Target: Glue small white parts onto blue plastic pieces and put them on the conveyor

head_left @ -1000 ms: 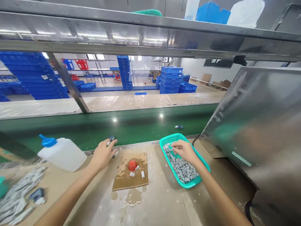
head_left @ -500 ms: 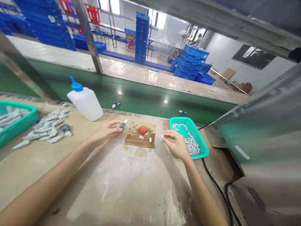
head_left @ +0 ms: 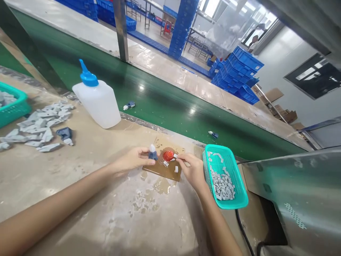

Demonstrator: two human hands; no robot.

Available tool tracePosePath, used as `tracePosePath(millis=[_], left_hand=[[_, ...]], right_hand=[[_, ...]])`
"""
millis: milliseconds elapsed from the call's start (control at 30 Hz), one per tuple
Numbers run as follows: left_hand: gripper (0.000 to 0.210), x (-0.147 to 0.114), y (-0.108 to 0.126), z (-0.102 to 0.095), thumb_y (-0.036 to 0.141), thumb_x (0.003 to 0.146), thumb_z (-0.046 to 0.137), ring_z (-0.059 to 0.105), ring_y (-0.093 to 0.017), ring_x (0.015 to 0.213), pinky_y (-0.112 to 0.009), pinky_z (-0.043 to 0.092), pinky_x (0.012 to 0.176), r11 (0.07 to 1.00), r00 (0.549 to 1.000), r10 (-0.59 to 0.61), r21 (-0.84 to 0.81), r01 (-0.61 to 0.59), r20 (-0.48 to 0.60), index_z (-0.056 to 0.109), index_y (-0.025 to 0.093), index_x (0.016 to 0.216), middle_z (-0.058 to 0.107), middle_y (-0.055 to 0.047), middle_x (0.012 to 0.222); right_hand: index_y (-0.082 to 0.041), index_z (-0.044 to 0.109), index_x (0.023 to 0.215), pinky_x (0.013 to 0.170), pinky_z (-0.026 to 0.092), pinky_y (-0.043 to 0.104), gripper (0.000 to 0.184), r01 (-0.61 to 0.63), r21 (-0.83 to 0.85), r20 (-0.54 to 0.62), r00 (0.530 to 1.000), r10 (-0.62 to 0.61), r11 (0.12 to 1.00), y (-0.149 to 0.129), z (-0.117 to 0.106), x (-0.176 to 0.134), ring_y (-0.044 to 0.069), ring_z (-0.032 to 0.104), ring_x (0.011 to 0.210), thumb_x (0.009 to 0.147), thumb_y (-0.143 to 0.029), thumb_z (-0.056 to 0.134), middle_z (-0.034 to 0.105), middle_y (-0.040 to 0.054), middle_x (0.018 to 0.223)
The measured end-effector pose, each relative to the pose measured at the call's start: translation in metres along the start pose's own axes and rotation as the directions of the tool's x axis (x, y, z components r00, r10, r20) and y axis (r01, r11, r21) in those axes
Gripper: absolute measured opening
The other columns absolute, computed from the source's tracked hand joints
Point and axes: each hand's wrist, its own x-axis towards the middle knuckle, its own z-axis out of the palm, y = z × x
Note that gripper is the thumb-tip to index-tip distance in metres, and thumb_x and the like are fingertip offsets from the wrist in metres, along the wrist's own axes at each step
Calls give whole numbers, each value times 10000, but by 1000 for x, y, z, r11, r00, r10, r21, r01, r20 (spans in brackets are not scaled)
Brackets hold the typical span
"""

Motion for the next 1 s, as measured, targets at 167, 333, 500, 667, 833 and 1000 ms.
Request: tracePosePath(millis=[167,333,500,667,833,1000], left_hand=[[295,-1,-5,-2,314,580,728,607,-156,744,-299,472,737,988,998,-68,-141,69,15,697,180,841,663,-71,958],[269,-5,-1,1,324,619,695,568,-139,724,-270,438,677,995,999,-5,-96,1,-45,691,181,846,664,-63,915],[273,-6,-1,7,286,587,712,553,-136,721,-274,418,682,989,994,52,-132,-65,-99,658,188,835,648,-35,868],[220,-8,-2,9,263,632,666,497,-98,626,-240,378,587,993,998,63,-100,-65,-24,617,183,831,621,-23,845],[342,-11,-1,9,257,626,646,416,-76,566,-200,267,463,997,1000,10,-74,-12,-26,612,193,961,608,-19,808],[360,-11,-3,9,261,611,687,473,-84,604,-215,363,511,978,999,35,-204,-37,-12,621,192,958,610,-23,847]], right_hand=[[-172,647,764,596,504,232,170,82,-29,23,996,-81,996,2,6,6,148,624,650,827,-135,494,678,50,723],[-175,651,769,591,514,234,212,152,-104,69,987,-146,983,6,7,8,145,629,648,851,-142,459,675,58,730],[-185,656,779,612,523,237,209,162,-104,54,986,-157,981,4,4,9,147,636,668,849,-140,464,680,54,739],[-186,665,777,615,526,243,195,121,-68,-4,993,-121,990,-1,2,7,151,638,672,833,-140,484,684,57,744],[-185,680,722,590,527,252,136,-73,97,-25,997,75,993,-6,0,6,158,643,639,779,-169,557,691,54,724],[-163,683,692,477,521,252,104,-428,465,124,898,421,775,-5,-1,8,141,610,482,690,-251,627,667,31,600]])
